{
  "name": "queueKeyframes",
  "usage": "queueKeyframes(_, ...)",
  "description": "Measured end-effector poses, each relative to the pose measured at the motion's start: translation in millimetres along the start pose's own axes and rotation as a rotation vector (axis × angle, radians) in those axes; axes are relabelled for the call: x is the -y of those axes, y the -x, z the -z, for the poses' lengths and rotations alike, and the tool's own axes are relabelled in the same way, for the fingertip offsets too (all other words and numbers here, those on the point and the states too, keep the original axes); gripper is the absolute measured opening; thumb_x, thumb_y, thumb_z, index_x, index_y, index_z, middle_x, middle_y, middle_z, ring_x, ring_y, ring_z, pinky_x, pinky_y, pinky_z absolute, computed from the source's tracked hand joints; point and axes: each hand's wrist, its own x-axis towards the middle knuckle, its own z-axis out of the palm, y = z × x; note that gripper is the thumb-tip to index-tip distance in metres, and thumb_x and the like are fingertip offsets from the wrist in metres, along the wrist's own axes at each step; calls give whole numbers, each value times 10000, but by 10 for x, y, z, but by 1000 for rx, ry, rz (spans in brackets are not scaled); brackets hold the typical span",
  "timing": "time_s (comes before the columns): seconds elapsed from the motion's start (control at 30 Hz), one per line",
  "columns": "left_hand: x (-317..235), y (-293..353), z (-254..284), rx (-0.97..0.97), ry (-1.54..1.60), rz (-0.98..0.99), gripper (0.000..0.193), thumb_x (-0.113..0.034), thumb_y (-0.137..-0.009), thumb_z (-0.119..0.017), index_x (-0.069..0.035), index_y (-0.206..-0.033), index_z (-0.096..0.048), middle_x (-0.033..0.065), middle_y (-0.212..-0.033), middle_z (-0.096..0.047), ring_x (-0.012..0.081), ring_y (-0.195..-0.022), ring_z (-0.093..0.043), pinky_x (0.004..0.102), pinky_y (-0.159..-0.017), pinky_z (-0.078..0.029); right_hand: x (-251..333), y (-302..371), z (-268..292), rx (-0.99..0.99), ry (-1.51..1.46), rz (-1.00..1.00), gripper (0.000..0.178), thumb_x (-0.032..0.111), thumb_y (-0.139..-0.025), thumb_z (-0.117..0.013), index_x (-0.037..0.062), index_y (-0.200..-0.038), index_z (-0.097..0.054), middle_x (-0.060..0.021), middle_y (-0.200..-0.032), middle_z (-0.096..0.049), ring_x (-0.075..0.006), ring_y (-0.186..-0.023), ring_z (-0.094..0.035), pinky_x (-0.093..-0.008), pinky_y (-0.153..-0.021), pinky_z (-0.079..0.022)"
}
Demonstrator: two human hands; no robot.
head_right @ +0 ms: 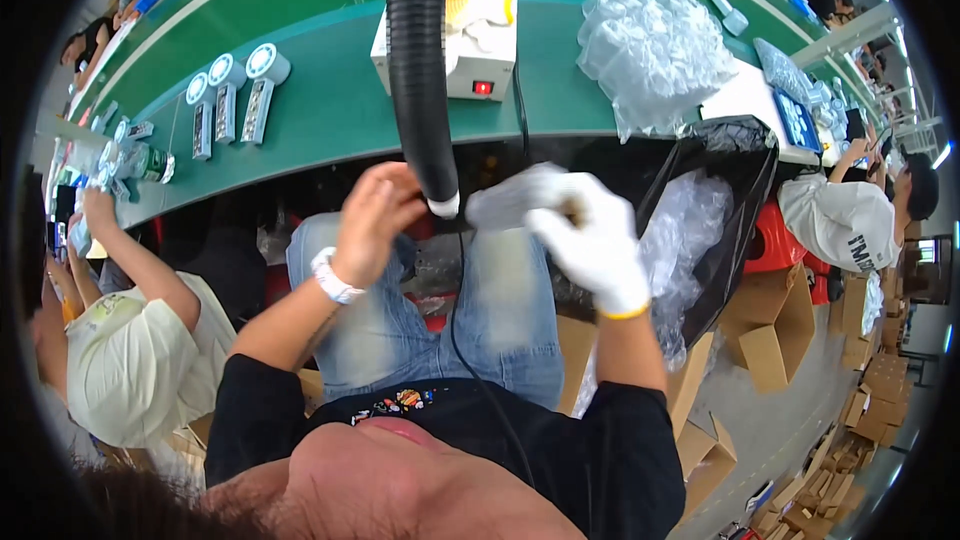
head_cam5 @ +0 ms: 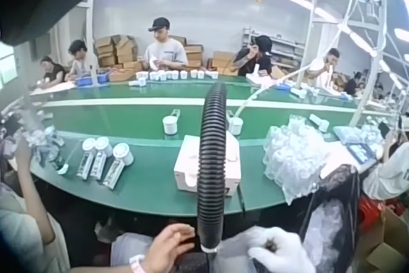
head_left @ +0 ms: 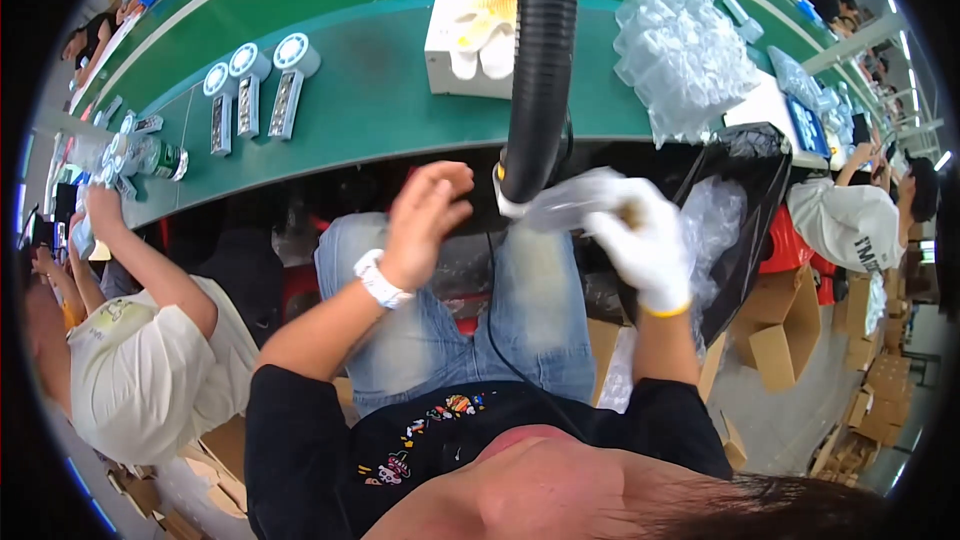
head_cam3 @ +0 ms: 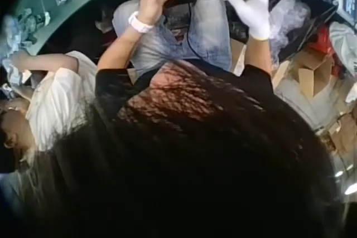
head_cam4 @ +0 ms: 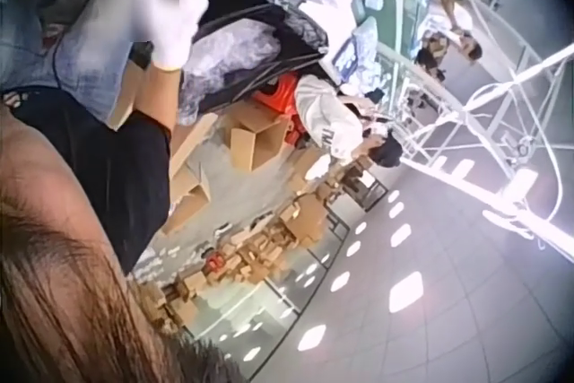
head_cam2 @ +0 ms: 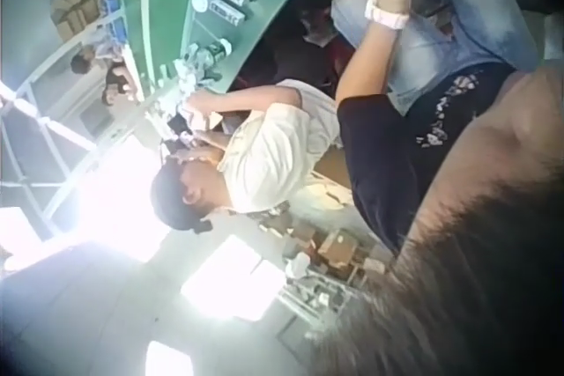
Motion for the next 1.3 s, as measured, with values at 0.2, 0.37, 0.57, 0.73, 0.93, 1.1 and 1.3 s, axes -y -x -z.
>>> queueKeyframes(0.2,479,46,-193,60,527,180,501,-439,-1116,-447,-103,-1486,-482,102,-1446,-592,278,-1367,-543,428,-1160,-404,-402,-8,-1467,-65,-336,-32,538,143,-839,-817,50,-1335,-629,-141,-1187,-746,-240,-1101,-730,-367,-970,-565)
queueKeyframes(0.37,574,25,-17,-147,-140,-453,433,-403,-1104,-511,-96,-1403,-575,101,-1400,-611,285,-1312,-579,420,-1129,-441,-449,68,-1419,84,36,-77,510,138,-859,-776,54,-1338,-624,-144,-1200,-741,-259,-1075,-741,-387,-949,-574)
queueKeyframes(0.57,338,51,161,283,-973,-616,308,-352,-1063,-626,-72,-1180,-682,95,-1266,-670,251,-1093,-681,412,-964,-559,-313,180,-1065,112,262,-85,565,91,-825,-790,-15,-1349,-607,-161,-1141,-743,-273,-1048,-729,-363,-974,-560)
queueKeyframes(0.73,310,-80,177,-66,55,-69,260,-301,-1051,-659,-47,-1002,-680,89,-1072,-726,219,-958,-722,355,-827,-581,-704,476,-825,-590,739,288,608,88,-814,-796,7,-1381,-592,-170,-1142,-742,-327,-1057,-733,-396,-997,-559)
queueKeyframes(0.93,440,217,187,-128,-142,162,273,-311,-1042,-661,-45,-984,-665,106,-995,-744,229,-883,-733,354,-758,-574,-215,258,-1280,-241,392,286,531,123,-878,-776,37,-1370,-594,-135,-1154,-724,-247,-987,-732,-365,-927,-570)
queueKeyframes(1.1,-134,96,336,-330,-1140,-547,295,-309,-967,-717,-28,-1049,-682,148,-975,-745,301,-858,-732,393,-752,-567,-452,-99,-1364,102,-174,-31,533,73,-923,-742,17,-1418,-551,-103,-1184,-655,-203,-942,-704,-324,-880,-574)
queueKeyframes(1.3,-1360,-1011,1297,-791,-1834,-741,585,-300,-952,-730,-13,-1422,-531,228,-1264,-680,399,-1141,-649,486,-954,-532,-519,26,-1457,176,-821,-357,557,40,-915,-735,37,-1440,-548,-61,-1052,-608,-142,-863,-649,-313,-776,-574)
